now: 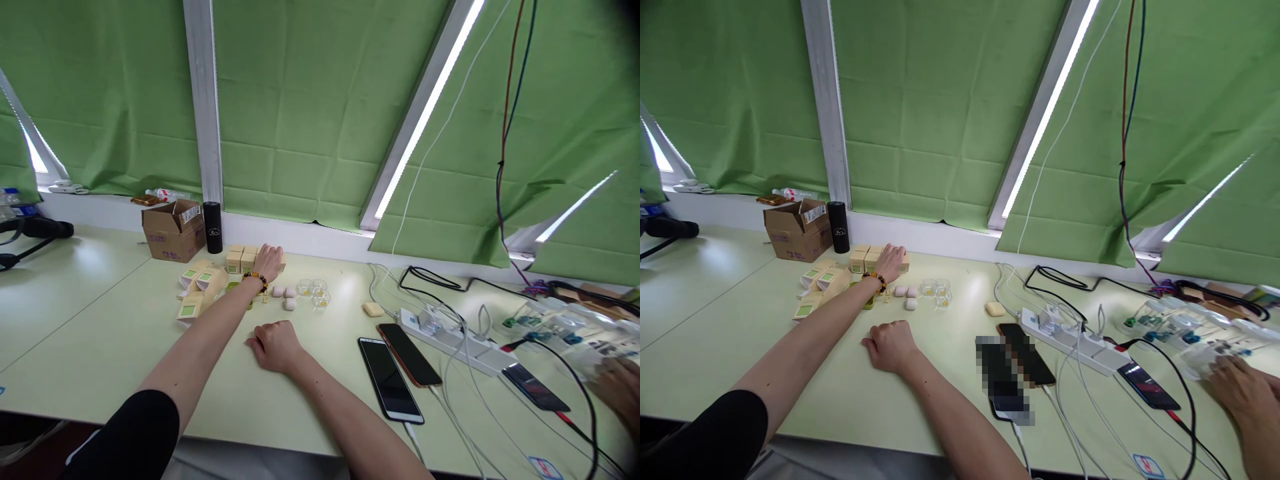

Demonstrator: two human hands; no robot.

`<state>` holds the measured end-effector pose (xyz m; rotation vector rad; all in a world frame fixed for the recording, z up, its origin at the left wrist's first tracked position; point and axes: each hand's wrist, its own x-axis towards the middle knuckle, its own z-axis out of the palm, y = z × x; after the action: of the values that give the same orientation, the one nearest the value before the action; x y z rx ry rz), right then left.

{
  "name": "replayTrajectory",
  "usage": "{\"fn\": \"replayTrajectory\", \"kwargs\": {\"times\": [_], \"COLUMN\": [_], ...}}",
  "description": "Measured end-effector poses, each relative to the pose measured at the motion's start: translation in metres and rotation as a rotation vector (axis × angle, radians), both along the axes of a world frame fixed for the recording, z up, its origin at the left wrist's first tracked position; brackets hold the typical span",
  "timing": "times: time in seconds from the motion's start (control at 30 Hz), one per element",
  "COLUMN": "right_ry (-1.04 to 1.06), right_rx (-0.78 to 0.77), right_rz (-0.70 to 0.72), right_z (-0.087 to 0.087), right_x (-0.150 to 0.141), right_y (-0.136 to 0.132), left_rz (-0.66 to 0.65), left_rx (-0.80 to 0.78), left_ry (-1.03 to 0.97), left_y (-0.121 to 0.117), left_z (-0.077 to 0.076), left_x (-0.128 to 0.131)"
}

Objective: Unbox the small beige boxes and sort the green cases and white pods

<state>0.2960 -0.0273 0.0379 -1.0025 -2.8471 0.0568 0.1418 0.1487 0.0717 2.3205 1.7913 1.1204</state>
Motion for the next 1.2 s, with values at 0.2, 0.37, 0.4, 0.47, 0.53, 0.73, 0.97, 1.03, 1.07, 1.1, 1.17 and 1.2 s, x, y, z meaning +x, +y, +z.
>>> {"fn": "replayTrajectory", "kwargs": {"times": [0.2,0.37,0.4,0.47,0.53,0.73,0.97,1.03,1.07,1.1,1.17,1.2], "right_ry": [0.049,0.278,0.369,0.448,0.507,0.67,0.848,0.847,0.844,0.843,0.838,0.833], "right_rx": [-0.003,-0.175,-0.265,-0.336,-0.425,-0.56,-0.585,-0.622,-0.627,-0.626,-0.623,-0.625], "right_rz": [-0.007,-0.116,-0.167,-0.201,-0.198,-0.19,-0.023,0.003,-0.002,-0.015,-0.041,-0.045], "right_z": [-0.004,-0.001,0.0,0.002,0.004,-0.002,-0.029,-0.032,-0.033,-0.033,-0.034,-0.034], "right_x": [0.001,0.009,0.011,0.015,0.017,0.028,0.055,0.057,0.057,0.056,0.054,0.053], "right_y": [0.002,0.015,0.02,0.031,0.044,0.063,0.04,0.037,0.036,0.036,0.036,0.036], "left_rz": [-0.032,-0.264,-0.306,-0.324,-0.352,-0.321,-0.298,-0.296,-0.29,-0.285,-0.282,-0.283], "left_rx": [0.004,-0.104,-0.156,-0.232,-0.317,-0.263,-0.271,-0.281,-0.284,-0.281,-0.259,-0.246], "left_ry": [-0.388,-0.91,-1.015,-1.107,-1.115,-0.813,-0.571,-0.552,-0.536,-0.522,-0.51,-0.517], "left_y": [-0.025,-0.095,-0.112,-0.144,-0.169,-0.2,-0.213,-0.214,-0.214,-0.213,-0.211,-0.21], "left_z": [0.026,0.044,0.044,0.04,0.031,-0.006,-0.019,-0.021,-0.023,-0.024,-0.028,-0.029], "left_x": [-0.009,-0.016,-0.018,-0.02,-0.023,-0.021,-0.01,-0.012,-0.013,-0.015,-0.019,-0.021]}}
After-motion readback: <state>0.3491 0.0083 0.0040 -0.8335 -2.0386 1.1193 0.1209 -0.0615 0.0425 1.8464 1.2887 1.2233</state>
